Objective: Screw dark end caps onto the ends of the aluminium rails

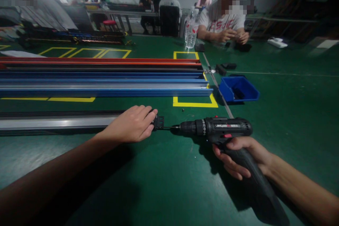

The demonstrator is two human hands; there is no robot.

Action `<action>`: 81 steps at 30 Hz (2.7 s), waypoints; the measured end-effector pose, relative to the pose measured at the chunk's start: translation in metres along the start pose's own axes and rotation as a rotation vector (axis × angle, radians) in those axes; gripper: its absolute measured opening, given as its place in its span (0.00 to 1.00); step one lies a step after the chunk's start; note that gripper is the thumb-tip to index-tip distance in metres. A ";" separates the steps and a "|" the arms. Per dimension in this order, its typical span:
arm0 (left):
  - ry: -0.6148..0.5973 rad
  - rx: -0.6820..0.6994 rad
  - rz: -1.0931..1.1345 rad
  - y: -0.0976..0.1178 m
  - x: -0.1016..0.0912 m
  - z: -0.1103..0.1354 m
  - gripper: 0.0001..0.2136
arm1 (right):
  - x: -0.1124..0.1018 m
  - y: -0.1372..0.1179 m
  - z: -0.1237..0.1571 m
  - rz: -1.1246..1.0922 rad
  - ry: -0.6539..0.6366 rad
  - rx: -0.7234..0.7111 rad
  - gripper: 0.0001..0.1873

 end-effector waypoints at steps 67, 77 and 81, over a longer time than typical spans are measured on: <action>0.022 -0.025 0.018 0.002 0.000 0.000 0.22 | 0.002 -0.004 -0.001 0.063 0.054 0.018 0.18; 0.024 -0.023 0.003 0.001 0.002 0.000 0.22 | 0.002 -0.004 -0.002 0.050 0.056 0.031 0.19; 0.023 -0.017 -0.005 0.001 0.001 -0.001 0.22 | 0.001 -0.004 -0.002 0.041 0.043 0.023 0.19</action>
Point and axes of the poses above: each hand's wrist, its own z-axis away from the middle knuckle, its own x-axis out of the palm, y = z × x, the point moved 1 cm from there along -z, towards the middle knuckle, and after that the axes turned 4 degrees about -y, right-handed, at the moved point
